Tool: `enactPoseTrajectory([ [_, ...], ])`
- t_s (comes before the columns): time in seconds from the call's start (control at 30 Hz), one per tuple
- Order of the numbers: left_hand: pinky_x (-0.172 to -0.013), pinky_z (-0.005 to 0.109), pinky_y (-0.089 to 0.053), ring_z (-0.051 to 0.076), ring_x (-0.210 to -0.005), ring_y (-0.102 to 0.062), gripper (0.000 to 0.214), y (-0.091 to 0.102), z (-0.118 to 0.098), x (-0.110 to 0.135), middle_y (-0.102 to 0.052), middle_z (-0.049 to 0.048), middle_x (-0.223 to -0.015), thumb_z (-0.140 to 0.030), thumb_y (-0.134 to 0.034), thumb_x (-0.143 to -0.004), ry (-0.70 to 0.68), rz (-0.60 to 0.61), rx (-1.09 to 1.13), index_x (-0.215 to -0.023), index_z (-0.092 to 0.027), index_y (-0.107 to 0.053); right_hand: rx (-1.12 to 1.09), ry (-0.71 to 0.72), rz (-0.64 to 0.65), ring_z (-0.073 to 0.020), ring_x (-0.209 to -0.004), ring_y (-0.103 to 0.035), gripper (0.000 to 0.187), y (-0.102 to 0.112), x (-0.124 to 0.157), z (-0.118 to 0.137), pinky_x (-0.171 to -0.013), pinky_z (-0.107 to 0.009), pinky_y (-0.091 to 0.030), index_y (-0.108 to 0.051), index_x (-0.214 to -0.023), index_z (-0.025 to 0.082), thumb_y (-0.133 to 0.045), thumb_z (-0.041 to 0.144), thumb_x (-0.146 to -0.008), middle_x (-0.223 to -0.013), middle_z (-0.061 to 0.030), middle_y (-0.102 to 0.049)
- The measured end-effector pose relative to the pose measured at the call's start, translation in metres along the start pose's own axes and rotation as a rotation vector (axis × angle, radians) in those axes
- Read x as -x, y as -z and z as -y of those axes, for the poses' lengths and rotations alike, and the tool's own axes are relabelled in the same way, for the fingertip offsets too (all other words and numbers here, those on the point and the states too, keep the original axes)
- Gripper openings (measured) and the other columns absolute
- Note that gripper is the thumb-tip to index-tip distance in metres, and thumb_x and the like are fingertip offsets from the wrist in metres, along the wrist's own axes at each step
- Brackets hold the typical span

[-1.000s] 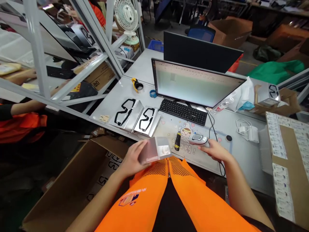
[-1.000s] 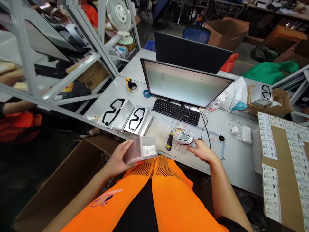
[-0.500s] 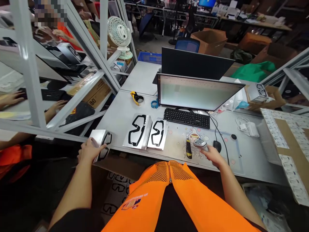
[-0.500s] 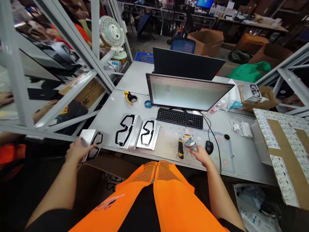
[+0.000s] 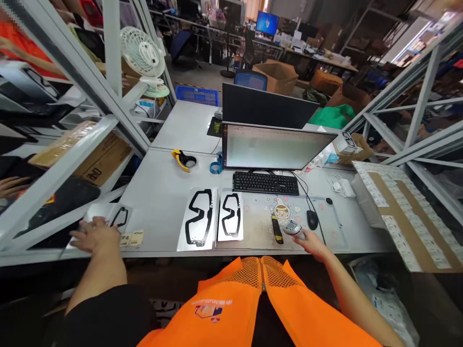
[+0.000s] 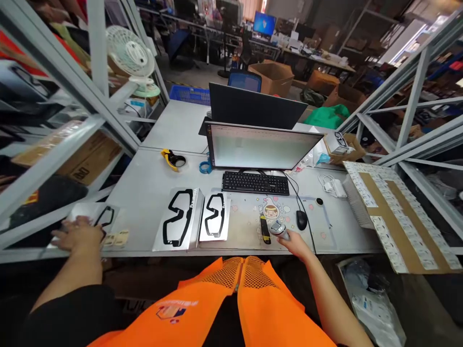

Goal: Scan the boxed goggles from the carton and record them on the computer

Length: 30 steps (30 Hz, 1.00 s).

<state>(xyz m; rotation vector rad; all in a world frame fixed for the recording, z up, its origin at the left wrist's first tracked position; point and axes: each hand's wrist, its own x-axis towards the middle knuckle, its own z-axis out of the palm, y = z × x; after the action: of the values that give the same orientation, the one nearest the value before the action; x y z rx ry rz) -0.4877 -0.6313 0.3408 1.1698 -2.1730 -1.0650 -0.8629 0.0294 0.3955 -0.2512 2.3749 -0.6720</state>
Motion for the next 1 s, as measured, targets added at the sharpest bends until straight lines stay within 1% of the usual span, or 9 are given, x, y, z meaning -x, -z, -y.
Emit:
enactPoseTrajectory([
  [0.07, -0.128, 0.085, -0.017, 0.068, -0.167, -0.012, 0.118, -0.008, -0.035, 0.004, -0.044, 0.0217, -0.178, -0.106, -0.061, -0.062, 0.172, -0.260, -0.150, -0.143, -0.020, -0.065, 0.018, -0.018, -0.001, -0.0244, -0.074, -0.069, 0.031, 0.006, -0.005, 0.003, -0.067, -0.031, -0.053, -0.076, -0.101, 0.019, -0.077, 0.042, -0.081, -0.078, -0.0049, -0.074],
  [0.1, -0.130, 0.083, -0.019, 0.066, -0.167, -0.021, 0.120, -0.016, -0.059, 0.012, -0.043, 0.0263, -0.178, -0.101, -0.061, -0.070, 0.217, -0.271, -0.202, -0.151, -0.013, -0.061, 0.027, -0.021, -0.004, -0.0240, -0.073, -0.068, 0.032, 0.009, -0.009, 0.004, -0.066, -0.030, -0.053, -0.076, -0.103, 0.019, -0.077, 0.043, -0.082, -0.077, -0.0048, -0.073],
  [0.2, -0.125, 0.074, -0.042, 0.055, -0.149, -0.059, 0.105, -0.056, -0.142, 0.056, -0.063, 0.0286, -0.160, -0.088, -0.061, -0.091, 0.221, -0.105, -0.215, -0.164, -0.012, -0.055, 0.052, -0.012, -0.001, -0.0245, -0.073, -0.069, 0.036, 0.017, -0.022, 0.009, -0.065, -0.030, -0.052, -0.076, -0.109, 0.017, -0.075, 0.044, -0.086, -0.079, -0.0060, -0.073],
  [0.37, -0.114, 0.072, -0.050, 0.062, -0.141, -0.060, 0.122, -0.129, -0.238, 0.127, -0.044, 0.0364, -0.172, -0.075, -0.089, -0.079, 0.032, 0.078, -0.386, -0.178, -0.022, -0.039, 0.070, 0.060, 0.033, -0.0258, -0.074, -0.072, 0.035, 0.030, -0.043, 0.023, -0.066, -0.030, -0.053, -0.078, -0.109, 0.018, -0.076, 0.046, -0.088, -0.078, -0.0064, -0.073],
  [0.5, -0.114, 0.067, -0.049, 0.055, -0.132, -0.065, 0.113, -0.114, -0.249, 0.143, -0.059, 0.0292, -0.154, -0.050, -0.088, -0.085, -0.097, 0.152, -0.575, -0.181, -0.026, -0.033, 0.074, 0.098, 0.090, -0.0207, -0.060, -0.064, 0.041, 0.051, -0.051, 0.031, -0.058, -0.028, -0.049, -0.079, -0.111, 0.016, -0.078, 0.049, -0.086, -0.066, -0.0024, -0.066],
  [0.63, -0.121, 0.062, -0.046, 0.047, -0.147, -0.056, 0.110, -0.082, -0.248, 0.166, -0.050, 0.0213, -0.166, -0.037, -0.084, -0.090, -0.580, 0.209, -0.549, -0.181, -0.036, -0.022, -0.018, 0.114, 0.270, -0.0139, -0.045, -0.046, 0.061, 0.089, -0.044, 0.040, -0.043, -0.025, -0.035, -0.078, -0.123, 0.014, -0.081, 0.060, -0.083, -0.058, 0.0036, -0.056],
  [0.8, -0.120, 0.060, -0.048, 0.041, -0.153, -0.052, 0.112, -0.098, -0.265, 0.196, -0.051, 0.0198, -0.162, -0.023, -0.079, -0.094, -0.886, 0.241, -0.412, -0.182, -0.039, -0.012, -0.105, 0.316, 0.500, -0.0128, -0.047, -0.050, 0.075, 0.139, -0.019, 0.084, -0.043, -0.024, -0.042, -0.075, -0.145, 0.017, -0.088, 0.060, -0.086, -0.065, 0.0017, -0.063],
  [0.9, -0.121, 0.060, -0.048, 0.040, -0.153, -0.052, 0.108, -0.117, -0.276, 0.201, -0.054, 0.0189, -0.160, -0.023, -0.078, -0.094, -0.934, 0.272, -0.391, -0.181, -0.039, -0.016, -0.102, 0.578, 0.496, -0.0264, -0.085, -0.078, 0.061, 0.148, -0.007, 0.117, -0.073, -0.035, -0.068, -0.083, -0.131, 0.018, -0.093, 0.053, -0.083, -0.106, -0.0110, -0.084],
  [1.0, -0.123, 0.060, -0.047, 0.039, -0.153, -0.052, 0.105, -0.129, -0.283, 0.200, -0.055, 0.0182, -0.161, -0.022, -0.077, -0.093, -0.964, 0.298, -0.381, -0.180, -0.038, -0.020, -0.104, 0.751, 0.496, -0.0352, -0.124, -0.078, 0.060, 0.142, -0.002, 0.136, -0.112, -0.047, -0.065, -0.082, -0.132, 0.019, -0.093, 0.052, -0.083, -0.136, -0.0125, -0.082],
])
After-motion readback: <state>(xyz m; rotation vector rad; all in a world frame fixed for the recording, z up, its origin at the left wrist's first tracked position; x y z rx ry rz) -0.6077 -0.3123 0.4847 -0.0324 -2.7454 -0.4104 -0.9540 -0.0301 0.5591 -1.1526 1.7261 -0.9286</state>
